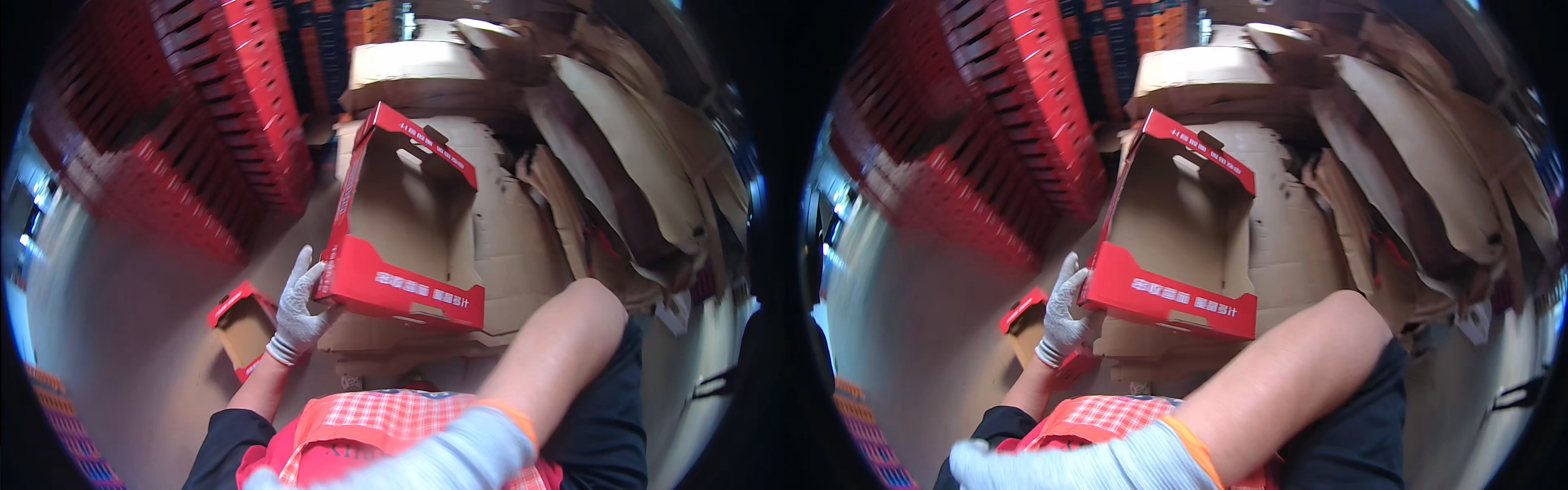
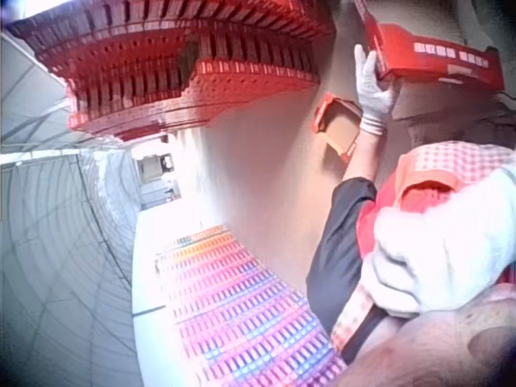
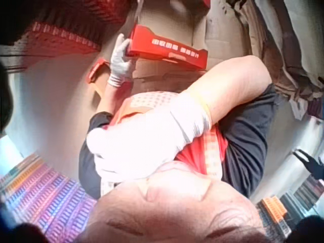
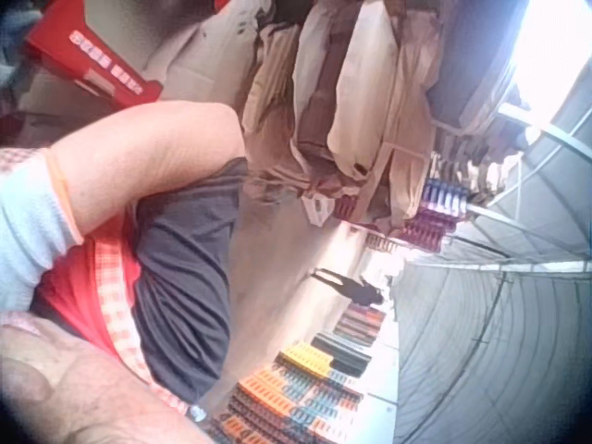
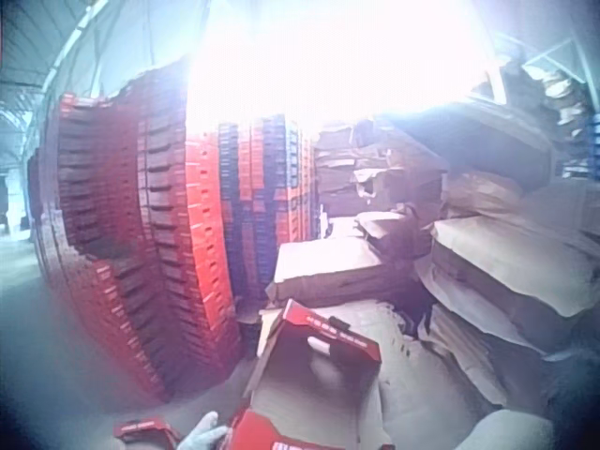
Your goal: The person assembles flat-packed cardboard boxes by folding and interlocking the flaps. They repeatedly pick up flat sheets, fold them into box shapes, and place the finished boxes on the floor.
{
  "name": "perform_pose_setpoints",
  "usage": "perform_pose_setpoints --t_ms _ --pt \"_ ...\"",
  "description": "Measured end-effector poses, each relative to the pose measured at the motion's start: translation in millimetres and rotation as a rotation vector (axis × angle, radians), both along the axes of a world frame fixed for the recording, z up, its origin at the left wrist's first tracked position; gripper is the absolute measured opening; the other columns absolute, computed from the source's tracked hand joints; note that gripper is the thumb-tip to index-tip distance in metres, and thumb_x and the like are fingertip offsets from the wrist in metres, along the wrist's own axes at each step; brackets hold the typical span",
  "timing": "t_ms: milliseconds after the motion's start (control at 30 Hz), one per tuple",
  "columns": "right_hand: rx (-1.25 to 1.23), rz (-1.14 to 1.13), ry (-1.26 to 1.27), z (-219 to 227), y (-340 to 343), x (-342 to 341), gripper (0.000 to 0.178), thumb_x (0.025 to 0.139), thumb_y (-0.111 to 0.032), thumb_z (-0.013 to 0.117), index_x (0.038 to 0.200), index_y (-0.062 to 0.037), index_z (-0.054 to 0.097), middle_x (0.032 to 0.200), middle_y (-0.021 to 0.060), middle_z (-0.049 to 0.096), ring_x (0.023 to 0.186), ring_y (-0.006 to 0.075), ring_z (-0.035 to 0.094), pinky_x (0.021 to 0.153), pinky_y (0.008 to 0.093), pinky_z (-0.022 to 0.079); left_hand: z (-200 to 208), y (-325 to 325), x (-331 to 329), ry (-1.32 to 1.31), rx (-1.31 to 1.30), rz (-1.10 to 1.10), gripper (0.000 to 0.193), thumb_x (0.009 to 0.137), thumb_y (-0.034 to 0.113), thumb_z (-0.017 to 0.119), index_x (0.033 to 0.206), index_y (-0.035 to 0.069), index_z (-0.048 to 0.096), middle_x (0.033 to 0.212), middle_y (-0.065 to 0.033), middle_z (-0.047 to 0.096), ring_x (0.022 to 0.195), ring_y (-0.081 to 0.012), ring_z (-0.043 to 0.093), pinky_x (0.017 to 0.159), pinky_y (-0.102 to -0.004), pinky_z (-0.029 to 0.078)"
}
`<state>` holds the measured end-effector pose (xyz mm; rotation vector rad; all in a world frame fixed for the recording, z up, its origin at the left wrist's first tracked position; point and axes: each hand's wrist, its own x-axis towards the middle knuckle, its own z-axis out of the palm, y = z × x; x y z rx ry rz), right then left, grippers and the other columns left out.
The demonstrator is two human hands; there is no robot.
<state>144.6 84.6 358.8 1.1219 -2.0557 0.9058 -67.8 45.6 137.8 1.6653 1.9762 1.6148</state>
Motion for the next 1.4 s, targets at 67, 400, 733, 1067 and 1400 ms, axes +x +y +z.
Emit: perform_pose_setpoints --t_ms 67,400,733,1067,1400 --pt "0.064 -0.008 0.263 -1 0 8 0.029 0.083 -0.022 0.055 0.100 0.0011 0.061 0.089 0.0124 0.062 0.079 0.0260 0.061 0.070 0.0412 0.046 -27 -37 7 -0.153 -0.219 0.138 0.083 0.081 0.035 0.081 0.146 0.000 0.042 0.155 -0.0249 0.033 0.145 -0.0358 0.033 0.118 -0.0423 0.028" --pt "0.525 -0.717 -0.731 -147 121 -7 0.094 0.065 -0.040 0.083 0.138 -0.0001 0.042 0.143 0.0286 0.043 0.131 0.0421 0.044 0.109 0.0492 0.036 -85 -74 61 -0.021 -0.214 0.264 0.076 0.088 0.028 0.071 0.151 0.004 0.036 0.151 -0.0185 0.042 0.142 -0.0329 0.038 0.117 -0.0399 0.031" --pt "0.580 -1.024 -0.982 -206 132 -100 0.084 0.061 -0.033 0.086 0.128 0.0006 0.048 0.112 0.0186 0.061 0.107 0.0363 0.058 0.093 0.0448 0.048 -245 -229 35 -0.242 -0.665 0.676 0.070 0.085 0.025 0.068 0.145 -0.001 0.041 0.141 -0.0243 0.050 0.131 -0.0364 0.049 0.110 -0.0404 0.041" --pt "0.810 -0.385 -0.781 -300 -87 -345 0.081 0.065 -0.035 0.083 0.131 -0.0034 0.048 0.107 0.0159 0.061 0.100 0.0341 0.061 0.086 0.0431 0.049 -406 -317 -82 -0.193 -0.905 0.459 0.057 0.086 0.022 0.058 0.135 -0.004 0.048 0.133 -0.0245 0.055 0.123 -0.0377 0.053 0.103 -0.0433 0.044" --pt "0.876 -0.184 -0.915 -587 -204 -404 0.076 0.067 -0.037 0.080 0.129 -0.0075 0.049 0.107 0.0130 0.060 0.100 0.0312 0.060 0.084 0.0424 0.047 -543 -333 -109 0.299 -1.200 0.160 0.038 0.089 0.015 0.050 0.122 0.003 0.065 0.129 -0.0156 0.061 0.111 -0.0305 0.061 0.087 -0.0471 0.051"
